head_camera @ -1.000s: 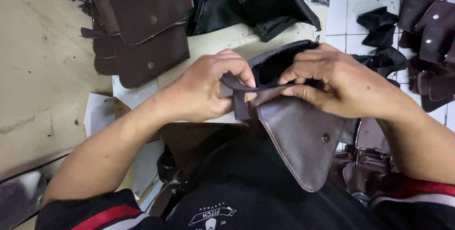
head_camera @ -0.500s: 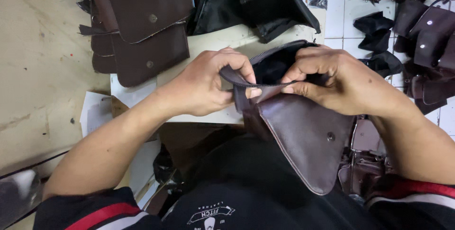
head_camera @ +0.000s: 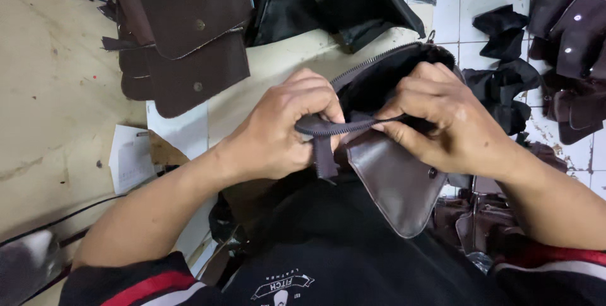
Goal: The person aligns and presses a zipper into the seam of a brown leather pouch, then repeatedly opens and closes the zipper to test its function. The person also adjusts the interior lining and edges of the pouch while handling it on a workbench.
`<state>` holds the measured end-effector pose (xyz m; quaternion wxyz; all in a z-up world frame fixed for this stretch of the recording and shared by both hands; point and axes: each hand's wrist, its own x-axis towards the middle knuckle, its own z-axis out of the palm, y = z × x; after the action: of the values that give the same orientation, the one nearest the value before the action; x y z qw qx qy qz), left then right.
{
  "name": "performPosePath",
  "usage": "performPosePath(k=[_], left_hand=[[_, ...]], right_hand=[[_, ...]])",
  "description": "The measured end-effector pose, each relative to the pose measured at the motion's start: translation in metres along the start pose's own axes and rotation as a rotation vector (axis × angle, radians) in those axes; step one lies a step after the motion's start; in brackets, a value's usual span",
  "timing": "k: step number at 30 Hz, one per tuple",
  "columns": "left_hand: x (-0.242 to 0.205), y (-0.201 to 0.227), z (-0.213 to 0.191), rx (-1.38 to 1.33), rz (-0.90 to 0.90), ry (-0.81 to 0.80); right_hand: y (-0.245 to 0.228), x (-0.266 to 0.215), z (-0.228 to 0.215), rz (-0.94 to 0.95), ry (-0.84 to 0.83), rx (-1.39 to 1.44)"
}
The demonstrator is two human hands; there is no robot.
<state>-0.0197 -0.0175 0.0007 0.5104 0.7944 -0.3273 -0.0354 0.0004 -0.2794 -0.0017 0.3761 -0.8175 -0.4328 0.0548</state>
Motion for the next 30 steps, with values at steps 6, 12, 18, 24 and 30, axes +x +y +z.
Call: performPosePath(k=[6,12,18,24,30], left_hand=[[0.0,0.002,0.001,-0.027,0.065,-0.015],[-0.006,0.005,0.005,0.048,0.054,-0.044],[-0.011,-0.006,0.009,0.05,0.13,-0.022],[-0.002,-0.001,0.006,0.044,0.081,-0.008],[0.015,-0.002,-0.009,0.022,-0.069,-0.023]], right_hand=[[0.001,-0.005,0.004,-0.039,0.051,-0.012],[0.001,-0.007,0.008,-0.059,0.042,0.032],[0.011,-0.017,0.029,-0.158,0.099,-0.265],[0.006,0.0,0.023,-0.163,0.119,-0.099],[0.016,0.006,0.006,0.097,0.041,0.14]])
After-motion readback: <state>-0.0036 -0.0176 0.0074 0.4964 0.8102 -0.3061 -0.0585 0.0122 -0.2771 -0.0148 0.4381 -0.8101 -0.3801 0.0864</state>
